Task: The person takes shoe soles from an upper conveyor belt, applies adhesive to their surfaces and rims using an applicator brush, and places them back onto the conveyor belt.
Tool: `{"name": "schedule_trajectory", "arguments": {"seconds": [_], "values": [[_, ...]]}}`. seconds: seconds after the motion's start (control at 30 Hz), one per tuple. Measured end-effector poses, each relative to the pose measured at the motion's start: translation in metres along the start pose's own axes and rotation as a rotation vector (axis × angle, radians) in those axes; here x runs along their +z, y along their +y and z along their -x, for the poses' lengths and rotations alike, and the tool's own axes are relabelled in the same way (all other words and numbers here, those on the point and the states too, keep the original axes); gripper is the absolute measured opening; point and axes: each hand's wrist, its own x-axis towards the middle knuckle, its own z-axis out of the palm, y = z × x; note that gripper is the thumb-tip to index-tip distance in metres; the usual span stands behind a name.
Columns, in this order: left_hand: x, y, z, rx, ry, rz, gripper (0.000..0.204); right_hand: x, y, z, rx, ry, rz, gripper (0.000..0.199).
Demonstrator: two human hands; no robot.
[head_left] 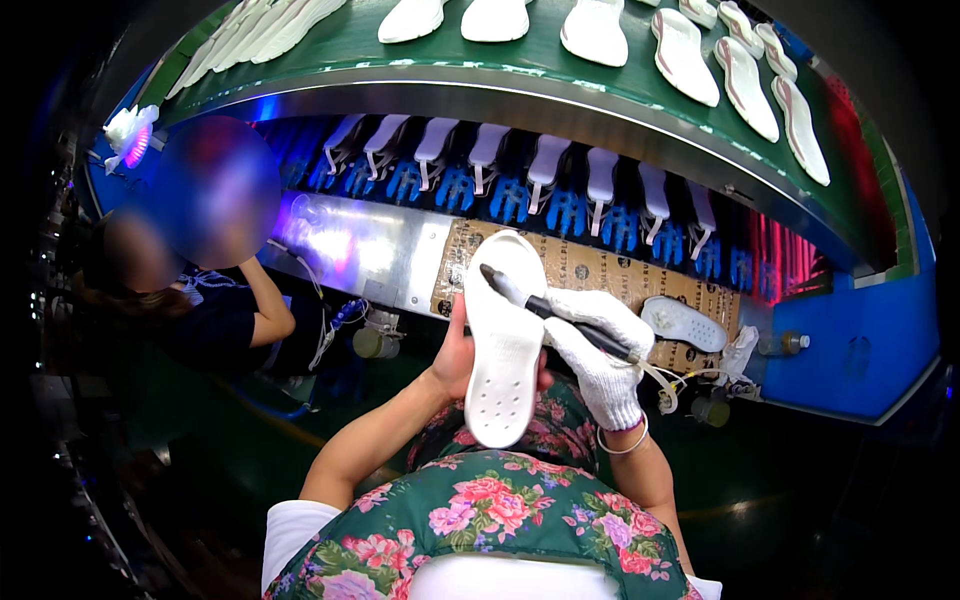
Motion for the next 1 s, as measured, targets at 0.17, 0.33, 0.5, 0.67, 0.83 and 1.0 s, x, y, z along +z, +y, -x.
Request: {"name": "schedule_trajectory", "arguments": {"seconds": [0.17,0.33,0.5,0.67,0.83,1.0], "values": [[0.037,0.003,-0.023,0.187,0.160,0.043,0.118,-0.005,-0.001,-0.013,-0.302,0.037,0.229,0.026],[0.043,-0.007,-0.033,0.330,0.242,0.011,0.110,-0.001,-0.002,-0.026,-0.435,-0.005,0.367,0.029],[0.045,-0.014,-0.035,0.339,0.299,-0.217,0.101,0.005,-0.005,-0.030,-0.582,0.049,0.554,0.029],[0.037,-0.006,-0.032,0.289,0.348,-0.274,0.099,0.016,-0.002,-0.016,-0.524,-0.132,0.445,0.029],[0.009,-0.001,-0.029,0.375,-0.077,-0.084,0.101,0.014,0.005,-0.018,-0.315,0.053,0.207,0.024],[0.028,0.018,-0.026,0.322,0.287,-0.332,0.098,0.025,0.003,-0.021,-0.533,-0.121,0.497,0.030]]}}
